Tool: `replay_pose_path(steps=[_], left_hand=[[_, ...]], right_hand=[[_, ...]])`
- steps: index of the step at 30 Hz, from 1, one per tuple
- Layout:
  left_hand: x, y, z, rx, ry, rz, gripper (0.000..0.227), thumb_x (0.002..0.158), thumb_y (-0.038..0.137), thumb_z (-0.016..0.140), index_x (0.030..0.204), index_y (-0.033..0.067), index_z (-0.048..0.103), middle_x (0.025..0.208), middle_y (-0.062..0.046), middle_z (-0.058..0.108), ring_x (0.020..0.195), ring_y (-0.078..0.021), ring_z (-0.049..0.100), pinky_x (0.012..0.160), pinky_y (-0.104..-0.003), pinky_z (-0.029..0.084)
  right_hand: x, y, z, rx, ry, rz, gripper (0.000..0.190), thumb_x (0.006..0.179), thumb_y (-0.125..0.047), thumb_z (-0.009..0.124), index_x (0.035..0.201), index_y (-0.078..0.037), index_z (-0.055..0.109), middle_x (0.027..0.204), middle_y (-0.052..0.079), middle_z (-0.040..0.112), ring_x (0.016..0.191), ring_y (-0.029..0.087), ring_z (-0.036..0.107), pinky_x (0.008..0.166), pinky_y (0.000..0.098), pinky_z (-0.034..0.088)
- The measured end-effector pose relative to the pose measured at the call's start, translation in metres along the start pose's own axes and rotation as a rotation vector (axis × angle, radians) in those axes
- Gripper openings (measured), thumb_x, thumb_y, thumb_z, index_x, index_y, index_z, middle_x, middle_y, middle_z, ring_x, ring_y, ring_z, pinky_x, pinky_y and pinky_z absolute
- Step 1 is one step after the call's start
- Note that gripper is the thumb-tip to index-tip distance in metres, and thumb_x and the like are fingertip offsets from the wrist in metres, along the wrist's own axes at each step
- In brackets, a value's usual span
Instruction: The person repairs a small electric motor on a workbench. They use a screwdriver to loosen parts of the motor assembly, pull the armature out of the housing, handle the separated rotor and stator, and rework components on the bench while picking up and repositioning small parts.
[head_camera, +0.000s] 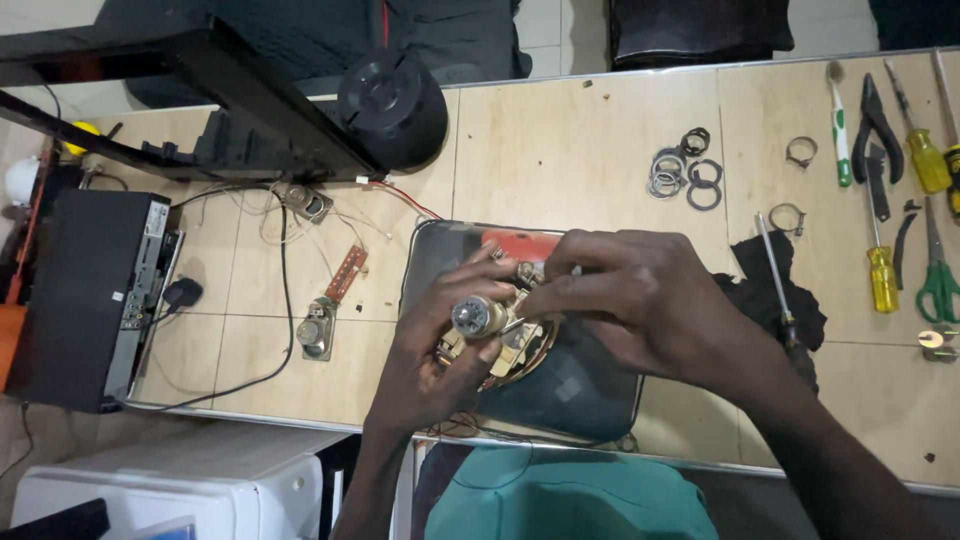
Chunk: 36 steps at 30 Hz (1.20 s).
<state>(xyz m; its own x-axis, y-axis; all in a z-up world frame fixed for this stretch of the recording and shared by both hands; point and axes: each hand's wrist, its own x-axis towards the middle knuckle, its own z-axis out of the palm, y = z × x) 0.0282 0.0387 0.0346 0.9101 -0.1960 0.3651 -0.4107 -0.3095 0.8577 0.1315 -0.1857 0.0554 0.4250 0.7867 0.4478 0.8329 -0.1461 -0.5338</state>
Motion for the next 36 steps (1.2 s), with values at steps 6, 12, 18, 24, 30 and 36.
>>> replay_pose_path(steps=[6, 12, 18, 24, 30, 36], left_hand=[[-0.003, -0.003, -0.002, 0.029, -0.032, 0.007, 0.033, 0.102, 0.012, 0.059, 0.134, 0.0065, 0.057, 0.149, -0.018, 0.056, 0.155, -0.0431, 0.043, 0.130, -0.055, 0.037], [-0.002, -0.007, -0.003, -0.026, -0.036, 0.010, 0.033, 0.104, 0.017, 0.058, 0.134, 0.0061, 0.058, 0.151, -0.019, 0.054, 0.156, -0.0446, 0.041, 0.132, -0.055, 0.035], [-0.002, -0.005, -0.002, -0.040, -0.042, 0.005, 0.032, 0.105, 0.023, 0.059, 0.134, 0.0083, 0.056, 0.151, -0.017, 0.055, 0.157, -0.0451, 0.040, 0.132, -0.055, 0.034], [-0.002, -0.005, 0.000, -0.067, -0.034, 0.030, 0.032, 0.105, 0.021, 0.059, 0.132, 0.0055, 0.056, 0.146, -0.019, 0.057, 0.152, -0.0446, 0.045, 0.134, -0.061, 0.032], [-0.001, -0.013, -0.007, -0.041, -0.049, 0.035, 0.035, 0.105, 0.028, 0.056, 0.132, 0.0055, 0.055, 0.141, -0.018, 0.059, 0.138, -0.0326, 0.057, 0.129, -0.055, 0.037], [0.000, -0.007, -0.004, -0.001, -0.020, 0.033, 0.034, 0.103, 0.023, 0.059, 0.131, 0.0046, 0.058, 0.139, -0.017, 0.063, 0.136, -0.0319, 0.061, 0.128, -0.052, 0.041]], right_hand=[[0.007, 0.007, 0.004, -0.008, -0.040, -0.022, 0.021, 0.091, -0.015, 0.076, 0.106, -0.029, 0.080, 0.095, -0.004, 0.069, 0.068, 0.013, 0.069, 0.047, 0.0319, 0.045], [0.017, 0.010, 0.000, 0.035, -0.071, -0.101, 0.028, 0.090, -0.004, 0.067, 0.104, -0.024, 0.079, 0.094, 0.000, 0.067, 0.075, 0.020, 0.065, 0.049, 0.0362, 0.040], [0.013, 0.016, 0.002, -0.044, -0.058, -0.179, 0.023, 0.099, -0.011, 0.064, 0.109, -0.028, 0.076, 0.096, 0.001, 0.063, 0.077, 0.023, 0.063, 0.052, 0.0382, 0.040], [0.020, 0.016, -0.004, 0.095, -0.094, -0.226, 0.038, 0.106, -0.031, 0.039, 0.105, -0.020, 0.075, 0.097, 0.006, 0.062, 0.075, 0.025, 0.059, 0.059, 0.0402, 0.039], [0.016, 0.011, 0.004, 0.078, -0.178, -0.237, 0.034, 0.092, -0.005, 0.063, 0.118, -0.024, 0.074, 0.102, 0.005, 0.061, 0.089, 0.024, 0.060, 0.068, 0.0401, 0.038], [0.005, 0.001, -0.005, 0.014, 0.081, -0.068, 0.028, 0.092, -0.005, 0.070, 0.105, -0.027, 0.079, 0.086, 0.001, 0.061, 0.071, 0.017, 0.058, 0.058, 0.0340, 0.039]])
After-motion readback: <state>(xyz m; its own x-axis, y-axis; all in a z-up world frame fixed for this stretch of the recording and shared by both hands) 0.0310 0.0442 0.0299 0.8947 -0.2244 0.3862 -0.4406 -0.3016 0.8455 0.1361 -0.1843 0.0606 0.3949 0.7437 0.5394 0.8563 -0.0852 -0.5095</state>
